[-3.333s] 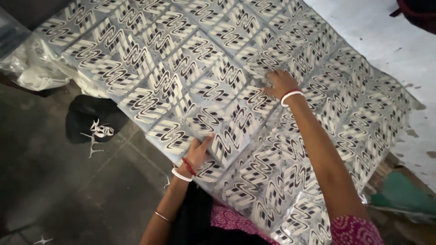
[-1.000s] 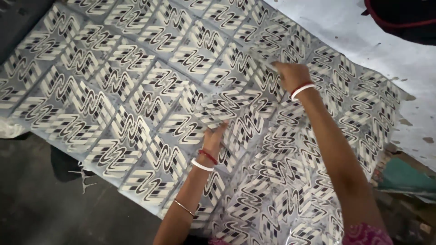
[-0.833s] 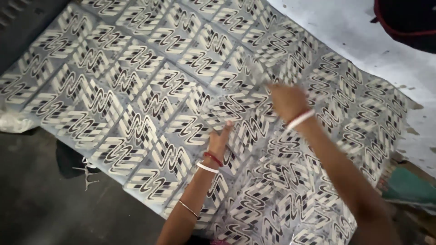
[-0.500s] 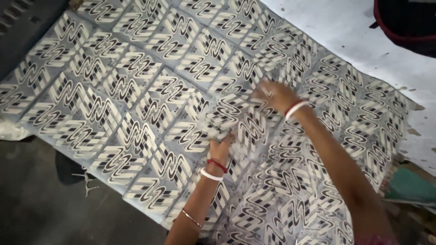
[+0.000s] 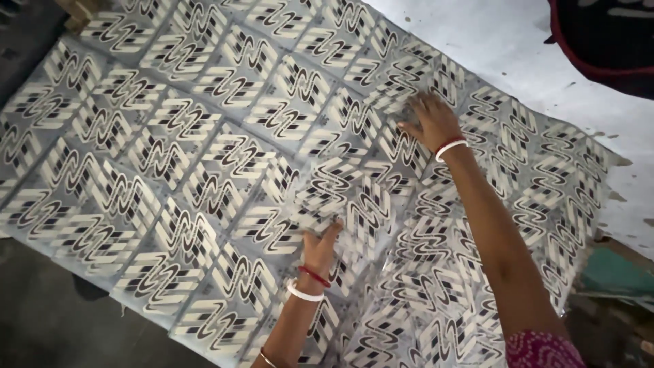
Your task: The person is sorting and stacking printed plastic labels with a stylized 'W' logo on a production floor.
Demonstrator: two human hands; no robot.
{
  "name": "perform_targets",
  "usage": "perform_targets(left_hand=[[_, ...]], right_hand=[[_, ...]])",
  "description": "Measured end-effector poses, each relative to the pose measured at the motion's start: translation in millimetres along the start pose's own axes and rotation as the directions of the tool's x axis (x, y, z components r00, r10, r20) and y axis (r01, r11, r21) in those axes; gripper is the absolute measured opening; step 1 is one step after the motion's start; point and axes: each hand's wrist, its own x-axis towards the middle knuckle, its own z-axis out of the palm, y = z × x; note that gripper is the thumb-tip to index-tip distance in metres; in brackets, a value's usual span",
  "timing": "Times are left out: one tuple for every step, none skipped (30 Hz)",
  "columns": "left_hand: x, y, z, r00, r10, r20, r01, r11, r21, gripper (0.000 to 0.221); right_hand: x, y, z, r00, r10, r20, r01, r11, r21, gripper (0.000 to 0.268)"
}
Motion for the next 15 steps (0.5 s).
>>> perform_targets(left_hand=[[-3.5,10.3,3.3,1.000,0.000,0.002,0.000,1.000,0.001,0.035],[-8.6,19.6,6.3,0.999,0.035,0.026,-0.036,0.999,0.025,0.035],[-13.8,29.1,8.9,0.996,0.069,0.051,-0.072,0.996,0.047,0.036],[-14.7,30.8,9.4,0.996,0.069,0.050,-0.071,0.996,0.046,0.036],[-15.8,32.8,9.9,0.998,0.047,0.049,-0.049,0.997,0.051,0.034],[-16.3,35.3,9.8,0.998,0.026,0.049,-0.029,0.998,0.058,0.033],[-16.5,36.3,9.8,0.999,0.026,0.048,-0.029,0.998,0.058,0.033],[-16.8,36.9,10.2,0.998,0.023,0.057,-0.026,0.998,0.054,0.032],[-17.1,37.5,10.5,0.998,0.020,0.066,-0.024,0.999,0.049,0.030],[-16.5,36.0,10.1,0.998,0.020,0.064,-0.023,0.999,0.048,0.030],[-15.7,34.4,9.6,0.997,0.030,0.074,-0.032,0.999,0.026,0.031],[-15.1,32.7,9.1,0.996,0.040,0.083,-0.041,0.999,0.005,0.031],[-15.3,32.3,8.8,0.996,0.040,0.081,-0.040,0.999,0.004,0.031],[-15.2,32.1,8.6,0.996,0.044,0.082,-0.045,0.999,0.011,0.031],[-15.0,31.9,8.5,0.995,0.048,0.083,-0.049,0.999,0.019,0.031]], right_hand=[[2.9,-2.8,-3.9,1.000,0.002,-0.001,-0.002,1.000,-0.001,0.067],[4.5,-6.1,-7.7,1.000,0.010,0.008,-0.010,1.000,-0.007,0.065],[6.1,-9.9,-11.5,1.000,0.018,0.016,-0.018,1.000,-0.013,0.063],[6.8,-10.4,-12.5,1.000,0.016,0.017,-0.016,1.000,-0.012,0.063],[7.5,-11.2,-13.6,0.999,0.021,0.027,-0.020,0.999,-0.031,0.060],[8.7,-12.4,-14.6,0.999,0.027,0.036,-0.025,0.998,-0.049,0.057],[8.7,-10.5,-13.1,0.999,0.026,0.036,-0.024,0.999,-0.048,0.057],[8.7,-8.3,-11.9,0.999,0.029,0.036,-0.027,0.999,-0.039,0.052],[8.6,-6.1,-10.6,0.999,0.031,0.036,-0.030,0.999,-0.029,0.048],[9.5,-2.3,-9.6,0.999,0.029,0.037,-0.028,0.999,-0.029,0.048],[10.5,1.5,-8.4,0.997,0.047,0.058,-0.046,0.999,-0.015,0.047],[11.3,5.2,-7.2,0.995,0.064,0.080,-0.064,0.998,0.000,0.046],[13.2,6.2,-6.4,0.995,0.062,0.082,-0.062,0.998,0.000,0.046],[15.0,7.4,-5.8,0.994,0.064,0.088,-0.062,0.998,-0.021,0.050],[16.8,8.8,-5.2,0.994,0.065,0.093,-0.061,0.997,-0.042,0.054]])
